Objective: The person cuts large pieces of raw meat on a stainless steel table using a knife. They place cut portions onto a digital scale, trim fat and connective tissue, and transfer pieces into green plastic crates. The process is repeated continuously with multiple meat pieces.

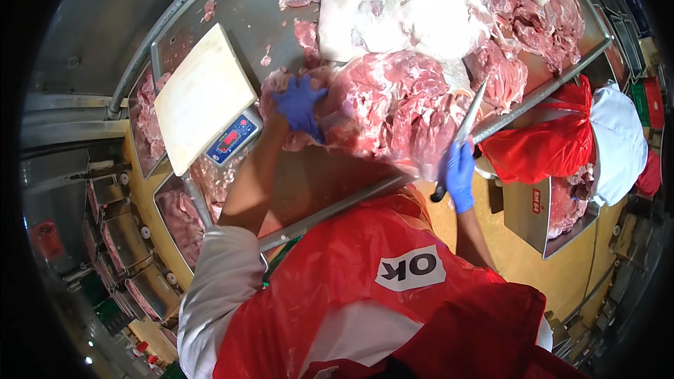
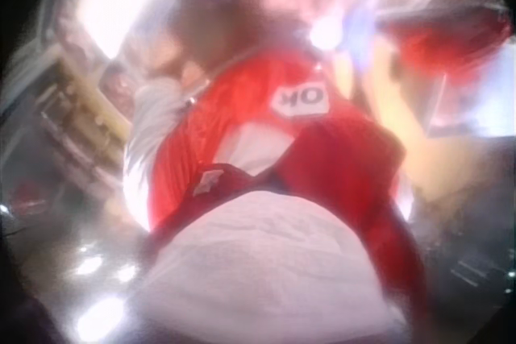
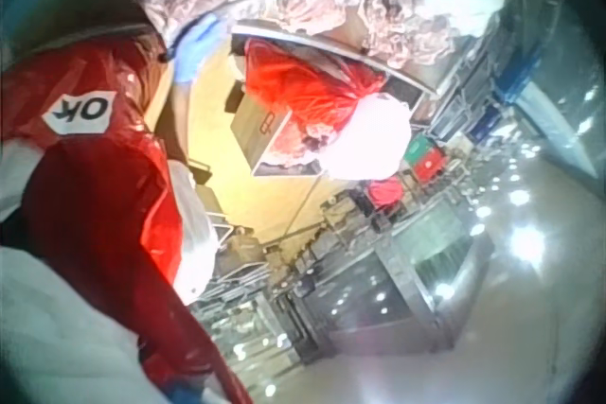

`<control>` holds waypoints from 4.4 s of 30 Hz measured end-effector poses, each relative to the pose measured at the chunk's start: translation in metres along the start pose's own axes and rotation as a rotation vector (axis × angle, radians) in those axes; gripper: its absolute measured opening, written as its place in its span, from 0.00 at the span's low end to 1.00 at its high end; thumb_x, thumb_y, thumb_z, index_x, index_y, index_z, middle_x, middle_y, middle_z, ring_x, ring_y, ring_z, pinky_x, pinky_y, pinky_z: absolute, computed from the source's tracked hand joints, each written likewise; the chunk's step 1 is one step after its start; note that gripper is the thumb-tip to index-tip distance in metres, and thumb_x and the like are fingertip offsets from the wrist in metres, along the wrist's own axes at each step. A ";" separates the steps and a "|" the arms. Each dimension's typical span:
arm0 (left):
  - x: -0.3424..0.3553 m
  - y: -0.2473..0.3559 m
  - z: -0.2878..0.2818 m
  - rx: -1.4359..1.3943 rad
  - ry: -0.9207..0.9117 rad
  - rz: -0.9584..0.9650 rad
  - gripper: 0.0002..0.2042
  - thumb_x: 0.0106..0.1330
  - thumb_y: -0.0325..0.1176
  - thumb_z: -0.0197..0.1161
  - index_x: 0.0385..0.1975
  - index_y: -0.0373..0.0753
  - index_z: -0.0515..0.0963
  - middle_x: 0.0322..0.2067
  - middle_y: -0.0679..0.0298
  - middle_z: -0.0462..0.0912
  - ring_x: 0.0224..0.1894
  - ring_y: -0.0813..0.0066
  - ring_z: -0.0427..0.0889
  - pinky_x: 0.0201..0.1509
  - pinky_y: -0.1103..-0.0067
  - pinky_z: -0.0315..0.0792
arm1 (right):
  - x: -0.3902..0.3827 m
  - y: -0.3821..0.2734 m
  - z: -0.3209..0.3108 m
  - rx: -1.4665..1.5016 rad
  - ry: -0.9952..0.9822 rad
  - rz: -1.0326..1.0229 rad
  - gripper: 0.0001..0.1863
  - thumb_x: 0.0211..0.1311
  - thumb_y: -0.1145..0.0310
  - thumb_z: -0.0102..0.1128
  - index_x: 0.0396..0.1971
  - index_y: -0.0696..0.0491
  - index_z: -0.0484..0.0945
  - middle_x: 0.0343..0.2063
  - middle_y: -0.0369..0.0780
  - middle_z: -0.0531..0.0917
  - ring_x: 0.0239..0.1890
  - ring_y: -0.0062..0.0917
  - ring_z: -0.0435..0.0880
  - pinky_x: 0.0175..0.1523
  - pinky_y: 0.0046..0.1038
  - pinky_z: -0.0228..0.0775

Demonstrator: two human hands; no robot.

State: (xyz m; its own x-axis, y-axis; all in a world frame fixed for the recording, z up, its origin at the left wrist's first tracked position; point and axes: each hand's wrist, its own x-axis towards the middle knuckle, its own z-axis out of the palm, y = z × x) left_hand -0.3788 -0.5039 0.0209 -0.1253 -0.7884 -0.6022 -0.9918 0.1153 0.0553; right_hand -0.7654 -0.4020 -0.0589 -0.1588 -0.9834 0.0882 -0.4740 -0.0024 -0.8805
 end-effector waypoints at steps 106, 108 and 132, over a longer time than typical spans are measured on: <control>0.020 0.053 0.016 -0.229 0.816 0.197 0.29 0.54 0.43 0.66 0.61 0.58 0.76 0.66 0.45 0.65 0.61 0.41 0.70 0.64 0.56 0.66 | 0.115 0.005 0.029 -0.017 -0.089 -0.090 0.16 0.76 0.62 0.53 0.29 0.57 0.76 0.23 0.35 0.77 0.27 0.18 0.76 0.37 0.24 0.71; 0.033 0.042 0.028 -0.138 0.888 0.254 0.32 0.49 0.40 0.68 0.61 0.58 0.76 0.62 0.44 0.68 0.59 0.44 0.73 0.59 0.58 0.70 | 0.100 0.008 0.037 0.126 -0.120 0.014 0.17 0.76 0.59 0.53 0.31 0.57 0.76 0.23 0.36 0.77 0.25 0.19 0.77 0.32 0.25 0.71; 0.026 0.014 0.040 -0.862 0.824 -0.233 0.43 0.52 0.41 0.70 0.68 0.41 0.56 0.51 0.43 0.75 0.48 0.41 0.81 0.49 0.58 0.80 | 0.076 0.013 0.008 0.235 -0.364 0.188 0.12 0.77 0.59 0.51 0.36 0.52 0.69 0.21 0.37 0.78 0.17 0.16 0.76 0.21 0.22 0.69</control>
State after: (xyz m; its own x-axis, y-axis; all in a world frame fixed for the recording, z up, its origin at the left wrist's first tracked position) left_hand -0.3950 -0.4988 -0.0255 0.3905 -0.9206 0.0011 -0.6450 -0.2727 0.7139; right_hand -0.7770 -0.4782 -0.0672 0.1103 -0.9703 -0.2151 -0.2508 0.1822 -0.9507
